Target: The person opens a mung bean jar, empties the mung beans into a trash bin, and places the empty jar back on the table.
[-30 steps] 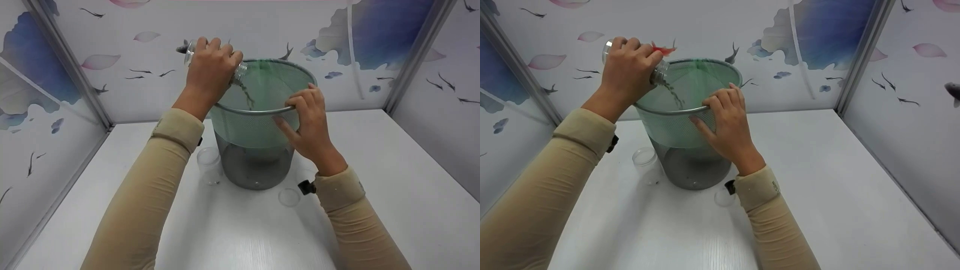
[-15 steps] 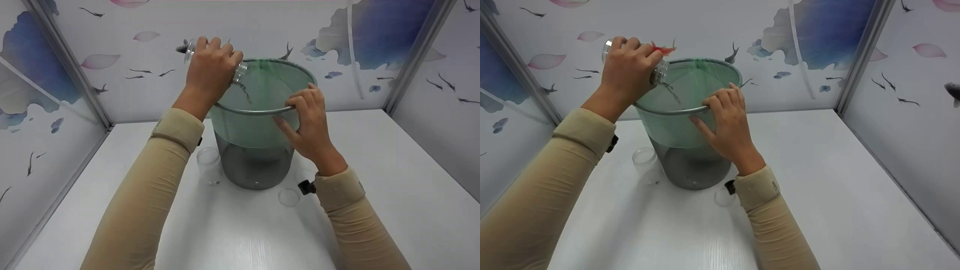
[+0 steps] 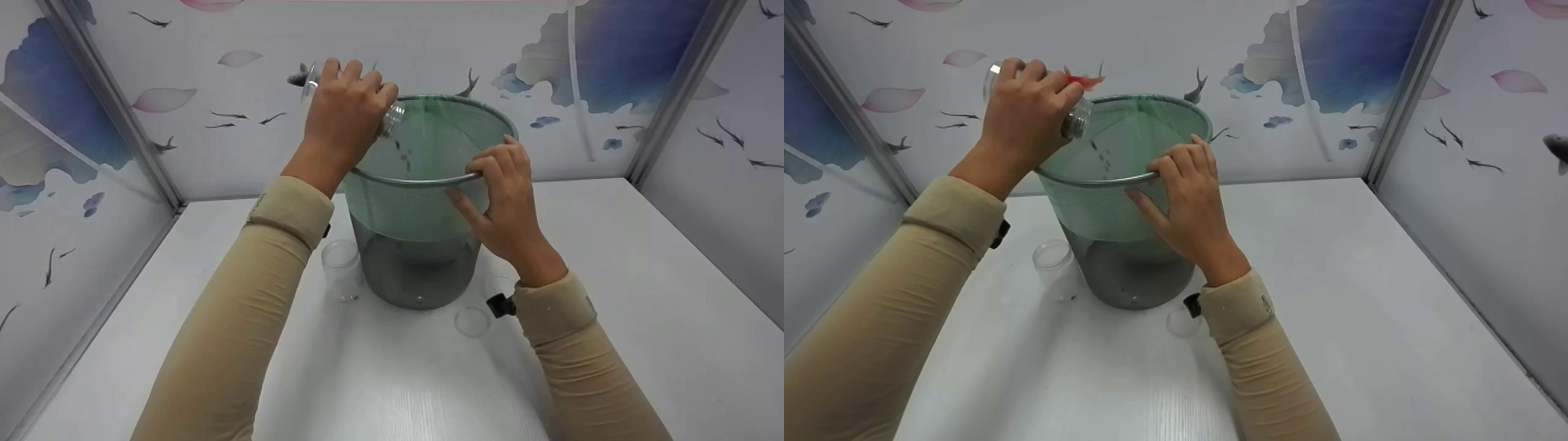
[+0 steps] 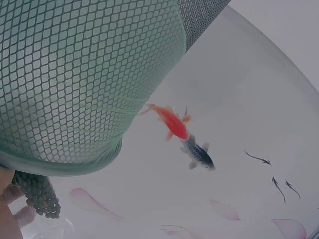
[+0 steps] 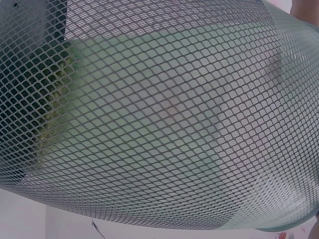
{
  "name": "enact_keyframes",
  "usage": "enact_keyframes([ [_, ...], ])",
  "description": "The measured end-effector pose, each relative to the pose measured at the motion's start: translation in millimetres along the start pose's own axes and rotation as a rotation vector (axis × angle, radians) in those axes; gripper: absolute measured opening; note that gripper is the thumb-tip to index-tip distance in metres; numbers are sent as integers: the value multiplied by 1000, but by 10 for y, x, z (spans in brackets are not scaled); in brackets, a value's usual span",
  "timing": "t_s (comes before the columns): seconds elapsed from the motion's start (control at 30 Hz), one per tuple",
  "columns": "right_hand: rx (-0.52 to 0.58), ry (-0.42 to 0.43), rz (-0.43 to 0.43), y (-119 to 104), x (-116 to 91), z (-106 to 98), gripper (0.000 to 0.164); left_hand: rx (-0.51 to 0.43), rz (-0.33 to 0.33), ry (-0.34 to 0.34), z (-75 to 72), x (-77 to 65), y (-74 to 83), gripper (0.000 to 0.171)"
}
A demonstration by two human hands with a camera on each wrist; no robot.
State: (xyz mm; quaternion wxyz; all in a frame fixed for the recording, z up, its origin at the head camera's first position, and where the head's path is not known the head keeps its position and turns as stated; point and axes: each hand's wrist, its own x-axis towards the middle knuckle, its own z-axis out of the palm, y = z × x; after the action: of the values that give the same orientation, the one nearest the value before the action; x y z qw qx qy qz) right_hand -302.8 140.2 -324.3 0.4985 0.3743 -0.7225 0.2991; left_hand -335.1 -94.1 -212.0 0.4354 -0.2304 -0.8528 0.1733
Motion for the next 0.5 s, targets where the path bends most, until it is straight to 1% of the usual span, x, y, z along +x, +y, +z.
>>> enact_keyframes([
  [0.13, -13, -1, 8, -6, -2, 0, 38, 11, 1, 8, 2, -5, -4, 11],
  [0.27, -17, -3, 12, -11, -3, 0, 39, 26, -4, -5, -2, -4, -5, 11],
  [0.5, -13, 1, 9, -8, -2, -3, 39, 25, 0, -20, -7, -2, 3, 12],
])
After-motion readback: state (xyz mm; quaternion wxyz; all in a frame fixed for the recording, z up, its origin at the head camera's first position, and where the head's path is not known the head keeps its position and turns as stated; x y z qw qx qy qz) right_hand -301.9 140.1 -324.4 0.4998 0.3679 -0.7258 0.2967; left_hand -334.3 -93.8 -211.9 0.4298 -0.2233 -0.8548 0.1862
